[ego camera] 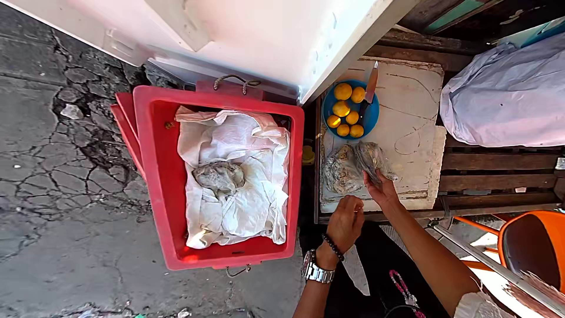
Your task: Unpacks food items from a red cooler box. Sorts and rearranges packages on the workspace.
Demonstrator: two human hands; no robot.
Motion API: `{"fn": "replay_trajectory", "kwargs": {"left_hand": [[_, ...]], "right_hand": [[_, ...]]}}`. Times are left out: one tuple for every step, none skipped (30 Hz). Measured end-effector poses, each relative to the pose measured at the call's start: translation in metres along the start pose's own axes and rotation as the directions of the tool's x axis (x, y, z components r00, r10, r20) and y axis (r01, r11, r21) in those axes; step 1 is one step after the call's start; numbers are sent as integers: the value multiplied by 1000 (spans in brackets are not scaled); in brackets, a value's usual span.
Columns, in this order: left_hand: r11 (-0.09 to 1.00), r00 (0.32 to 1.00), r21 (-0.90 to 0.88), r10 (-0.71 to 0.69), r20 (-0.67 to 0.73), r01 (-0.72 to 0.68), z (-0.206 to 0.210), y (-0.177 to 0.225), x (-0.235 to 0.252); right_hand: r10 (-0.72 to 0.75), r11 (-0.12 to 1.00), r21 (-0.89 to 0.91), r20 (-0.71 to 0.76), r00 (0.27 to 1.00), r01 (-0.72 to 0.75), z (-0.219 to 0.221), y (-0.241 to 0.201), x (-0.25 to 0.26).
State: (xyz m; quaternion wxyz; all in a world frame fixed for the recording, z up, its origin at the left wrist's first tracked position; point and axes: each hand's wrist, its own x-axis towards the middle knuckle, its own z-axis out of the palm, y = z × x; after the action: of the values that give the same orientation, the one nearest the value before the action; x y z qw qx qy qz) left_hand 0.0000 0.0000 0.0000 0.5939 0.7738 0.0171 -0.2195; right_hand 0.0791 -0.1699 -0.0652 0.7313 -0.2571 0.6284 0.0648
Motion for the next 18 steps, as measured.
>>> {"fn": "replay_trajectory", "kwargs": {"left_hand": [[993, 995, 57, -101, -26, 102, -16, -23, -15], [970, 976, 108, -212, -48, 216, -33, -45, -29], [937, 946, 137, -316, -72, 323, -49, -66, -39], [898, 909, 146, -404, -107, 416, -65, -85, -48], [854, 862, 132, -485, -146, 503, -80, -103, -57], [817, 816, 102, -542, -201, 568, -95, -120, -66], [787, 769, 56, -582, -263, 615, -109, -137, -72], [757, 718, 4, -618, -319, 653, -123, -153, -75], [726, 661, -49, -651, -374, 686, -137, -168, -74], [694, 598, -106, -678, -427, 712, -150, -184, -72], [669, 536, -156, -695, -479, 727, -161, -199, -67], [646, 479, -196, -705, -523, 738, -171, -213, -61], [631, 432, -223, -707, -559, 743, -180, -226, -54], [628, 406, -234, -699, -589, 742, -187, -238, -46], [624, 391, -229, -691, -609, 747, -194, -247, -38], [610, 379, -208, -687, -620, 765, -201, -254, -29], [584, 367, -174, -685, -630, 793, -207, -262, -19], [547, 355, -130, -688, -633, 827, -213, -268, -9]], "right_hand": [[32, 1000, 2, -31, 999, -32, 2, 6, 4], [46, 998, -27, -59, 997, -48, 3, 11, 7], [45, 996, -68, -73, 996, -50, 1, 15, 8], [33, 992, -118, -68, 997, -41, 0, 17, 8], [19, 984, -175, -57, 998, -28, 0, 20, 7], [6, 972, -236, -40, 999, -15, -2, 24, 3], [-4, 952, -305, -16, 1000, -1, -3, 28, -3], [-15, 926, -376, 14, 1000, 19, -5, 31, -12], [-34, 894, -446, 41, 999, 48, -9, 34, -21], [-46, 857, -509, 71, 996, 76, -16, 36, -31], [-59, 818, -566, 100, 993, 105, -25, 39, -41], [-57, 770, -624, 135, 989, 130, -36, 42, -50], [-42, 711, -686, 177, 983, 154, -49, 47, -58], [-12, 643, -748, 210, 978, 168, -62, 51, -65], [21, 564, -807, 227, 974, 176, -74, 57, -71], [47, 483, -857, 229, 972, 179, -84, 63, -76], [68, 408, -897, 219, 973, 173, -93, 70, -80], [81, 352, -922, 202, 976, 162, -102, 77, -83]]}}
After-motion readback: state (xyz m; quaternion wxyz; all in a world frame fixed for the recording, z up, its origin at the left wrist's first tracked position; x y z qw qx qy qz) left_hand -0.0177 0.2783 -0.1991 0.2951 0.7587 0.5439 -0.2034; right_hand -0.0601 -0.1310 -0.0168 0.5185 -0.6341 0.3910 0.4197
